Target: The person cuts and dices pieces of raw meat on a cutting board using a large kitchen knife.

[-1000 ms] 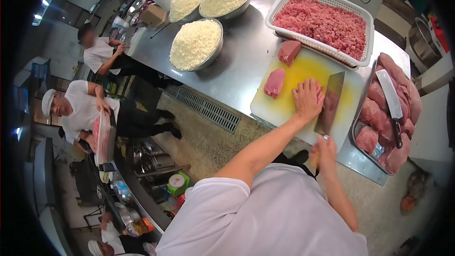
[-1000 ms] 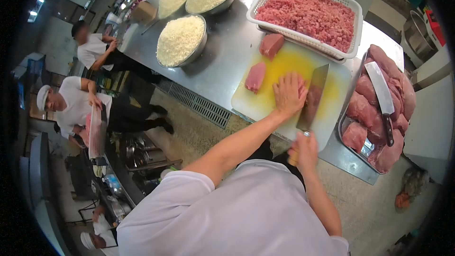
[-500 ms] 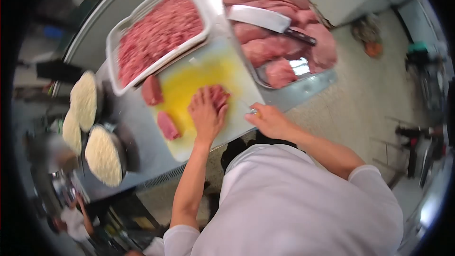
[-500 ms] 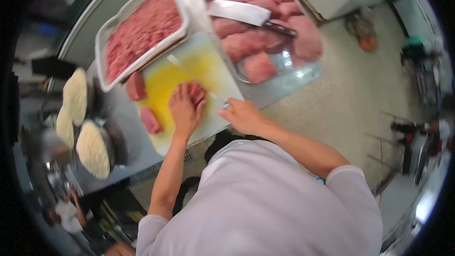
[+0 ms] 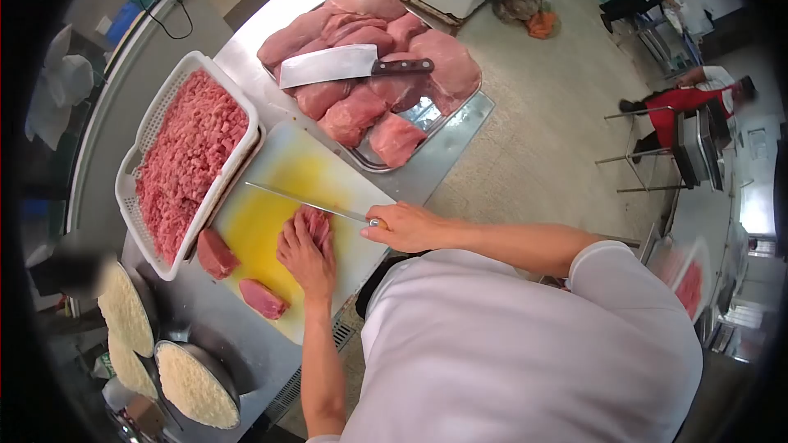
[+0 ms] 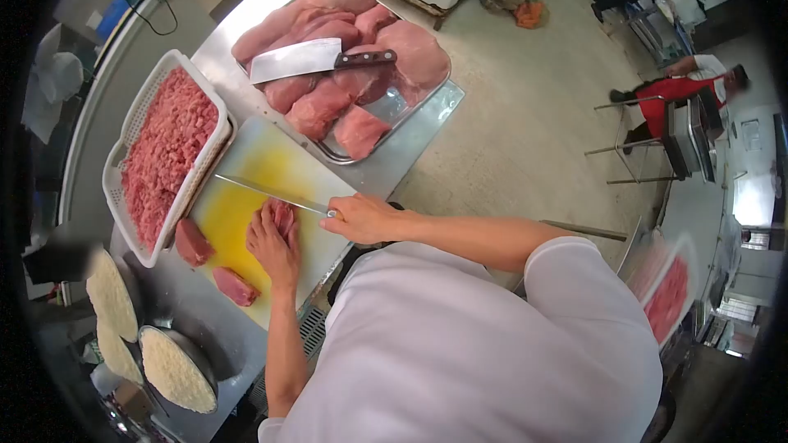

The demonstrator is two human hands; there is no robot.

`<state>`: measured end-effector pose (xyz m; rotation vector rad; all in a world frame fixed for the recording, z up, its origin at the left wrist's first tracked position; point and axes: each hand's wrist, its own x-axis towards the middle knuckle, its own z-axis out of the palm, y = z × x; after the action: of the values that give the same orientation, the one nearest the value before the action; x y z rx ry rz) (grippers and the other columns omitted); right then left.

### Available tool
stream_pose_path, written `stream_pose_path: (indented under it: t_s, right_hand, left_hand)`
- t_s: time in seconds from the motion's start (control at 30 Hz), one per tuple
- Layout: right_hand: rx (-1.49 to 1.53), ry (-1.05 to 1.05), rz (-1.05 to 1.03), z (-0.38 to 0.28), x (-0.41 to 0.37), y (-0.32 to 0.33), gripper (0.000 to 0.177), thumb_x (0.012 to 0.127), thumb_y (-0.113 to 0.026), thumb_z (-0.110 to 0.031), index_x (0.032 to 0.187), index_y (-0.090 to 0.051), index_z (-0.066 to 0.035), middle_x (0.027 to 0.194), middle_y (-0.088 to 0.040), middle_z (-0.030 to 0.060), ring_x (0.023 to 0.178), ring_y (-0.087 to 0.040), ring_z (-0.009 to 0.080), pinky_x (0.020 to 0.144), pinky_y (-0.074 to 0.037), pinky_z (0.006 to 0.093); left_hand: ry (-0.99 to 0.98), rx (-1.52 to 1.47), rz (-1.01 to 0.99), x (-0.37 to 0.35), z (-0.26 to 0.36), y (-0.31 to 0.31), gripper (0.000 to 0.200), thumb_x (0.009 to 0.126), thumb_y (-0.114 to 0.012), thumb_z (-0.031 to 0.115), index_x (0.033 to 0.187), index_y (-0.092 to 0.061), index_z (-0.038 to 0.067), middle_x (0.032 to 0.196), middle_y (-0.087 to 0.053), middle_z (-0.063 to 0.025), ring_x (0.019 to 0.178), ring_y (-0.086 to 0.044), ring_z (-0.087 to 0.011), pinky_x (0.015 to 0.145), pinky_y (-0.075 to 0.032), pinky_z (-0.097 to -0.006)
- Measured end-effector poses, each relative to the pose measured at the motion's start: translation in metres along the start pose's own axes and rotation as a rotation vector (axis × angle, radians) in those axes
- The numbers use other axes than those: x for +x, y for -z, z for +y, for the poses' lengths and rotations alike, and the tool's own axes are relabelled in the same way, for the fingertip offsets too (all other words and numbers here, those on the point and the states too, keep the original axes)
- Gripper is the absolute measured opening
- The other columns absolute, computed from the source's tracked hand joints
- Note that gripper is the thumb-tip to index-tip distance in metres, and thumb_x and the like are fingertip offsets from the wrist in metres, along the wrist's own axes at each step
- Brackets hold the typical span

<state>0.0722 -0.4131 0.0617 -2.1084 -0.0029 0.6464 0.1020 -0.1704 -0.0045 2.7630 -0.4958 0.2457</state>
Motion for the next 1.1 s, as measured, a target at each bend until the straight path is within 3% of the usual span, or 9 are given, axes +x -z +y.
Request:
stream_pose_path:
  t_s: [0.13, 0.2, 0.3, 0.33, 0.4, 0.47, 0.8, 0.87, 1.1]
  right_hand:
    - [0.018, 0.056, 0.073, 0.007, 0.007, -0.019, 0.054, 0.101, -0.058, -0.048, 0.122, -0.065, 0.002, 0.087, -0.071, 0.0224, 0.084, -0.069, 0.0408, 0.077, -0.052, 0.05]
    - [0.062, 0.016, 0.101, 0.001, 0.005, -0.015, 0.046, 0.1, -0.059, -0.044, 0.098, -0.067, 0.002, 0.088, -0.07, 0.0251, 0.087, -0.068, 0.0451, 0.077, -0.052, 0.0517]
    - [0.054, -0.003, 0.077, -0.009, 0.004, -0.003, 0.045, 0.1, -0.06, -0.044, 0.094, -0.068, 0.0, 0.09, -0.07, 0.0258, 0.085, -0.067, 0.045, 0.076, -0.053, 0.0519]
    - [-0.125, 0.146, 0.024, 0.015, 0.009, -0.022, 0.044, 0.1, -0.059, -0.044, 0.096, -0.068, 0.0, 0.093, -0.07, 0.0264, 0.085, -0.066, 0.0452, 0.077, -0.054, 0.0516]
    - [-0.379, 0.315, 0.018, 0.006, -0.006, -0.016, 0.045, 0.103, -0.054, -0.043, 0.102, -0.067, -0.001, 0.103, -0.069, 0.0286, 0.091, -0.067, 0.0464, 0.08, -0.054, 0.0544]
    - [-0.081, 0.067, 0.067, -0.011, -0.012, -0.005, 0.045, 0.104, -0.052, -0.043, 0.104, -0.066, 0.0, 0.101, -0.069, 0.0289, 0.095, -0.067, 0.0483, 0.083, -0.052, 0.0583]
    - [-0.057, 0.008, 0.074, -0.04, -0.011, -0.008, 0.044, 0.101, -0.057, -0.042, 0.096, -0.064, 0.001, 0.088, -0.071, 0.0257, 0.087, -0.068, 0.0482, 0.079, -0.051, 0.058]
    - [-0.123, 0.137, 0.104, -0.003, 0.032, -0.045, 0.045, 0.101, -0.058, -0.044, 0.1, -0.064, 0.001, 0.088, -0.071, 0.0259, 0.086, -0.068, 0.0485, 0.079, -0.052, 0.057]
    - [-0.07, 0.007, -0.013, -0.061, -0.004, -0.002, 0.044, 0.101, -0.058, -0.042, 0.101, -0.064, 0.002, 0.089, -0.07, 0.028, 0.089, -0.067, 0.0499, 0.079, -0.052, 0.0569]
  left_hand:
    - [0.051, 0.038, 0.022, 0.0, 0.002, -0.002, 0.073, 0.089, -0.073, 0.029, 0.15, -0.043, 0.003, 0.145, -0.049, -0.0191, 0.131, -0.045, -0.0383, 0.107, -0.033, -0.0512]
    - [0.073, 0.043, 0.038, -0.001, 0.004, -0.008, 0.073, 0.089, -0.073, 0.028, 0.15, -0.042, 0.002, 0.144, -0.049, -0.0196, 0.131, -0.045, -0.0382, 0.106, -0.034, -0.0511]
    - [0.054, 0.038, 0.026, 0.001, 0.011, 0.007, 0.067, 0.091, -0.07, 0.029, 0.146, -0.045, 0.002, 0.14, -0.051, -0.0206, 0.129, -0.046, -0.0387, 0.101, -0.036, -0.0501]
    - [0.009, 0.034, 0.046, 0.006, 0.016, 0.018, 0.061, 0.091, -0.069, 0.03, 0.142, -0.05, 0.001, 0.136, -0.053, -0.0211, 0.126, -0.048, -0.0391, 0.099, -0.037, -0.0503]
    - [0.312, -0.413, -0.267, 0.024, 0.006, 0.015, 0.04, 0.092, -0.065, 0.027, 0.123, -0.06, 0.002, 0.121, -0.058, -0.0201, 0.113, -0.053, -0.0405, 0.094, -0.038, -0.0513]
    - [0.213, -0.197, 0.201, 0.025, -0.009, -0.033, 0.025, 0.092, -0.06, 0.024, 0.106, -0.062, 0.004, 0.108, -0.06, -0.018, 0.102, -0.055, -0.0407, 0.088, -0.04, -0.0517]
    - [0.112, -0.165, 0.209, 0.03, 0.003, -0.016, 0.029, 0.092, -0.06, 0.027, 0.113, -0.065, 0.008, 0.111, -0.061, -0.0141, 0.104, -0.056, -0.037, 0.085, -0.039, -0.0494]
    - [0.169, -0.083, 0.162, 0.014, -0.004, -0.012, 0.028, 0.091, -0.062, 0.025, 0.114, -0.065, 0.009, 0.113, -0.062, -0.0131, 0.104, -0.056, -0.0361, 0.086, -0.039, -0.0486]
    - [0.174, -0.138, 0.204, 0.024, -0.001, -0.022, 0.028, 0.087, -0.062, 0.018, 0.112, -0.063, 0.006, 0.114, -0.061, -0.0136, 0.104, -0.055, -0.0351, 0.087, -0.039, -0.0476]
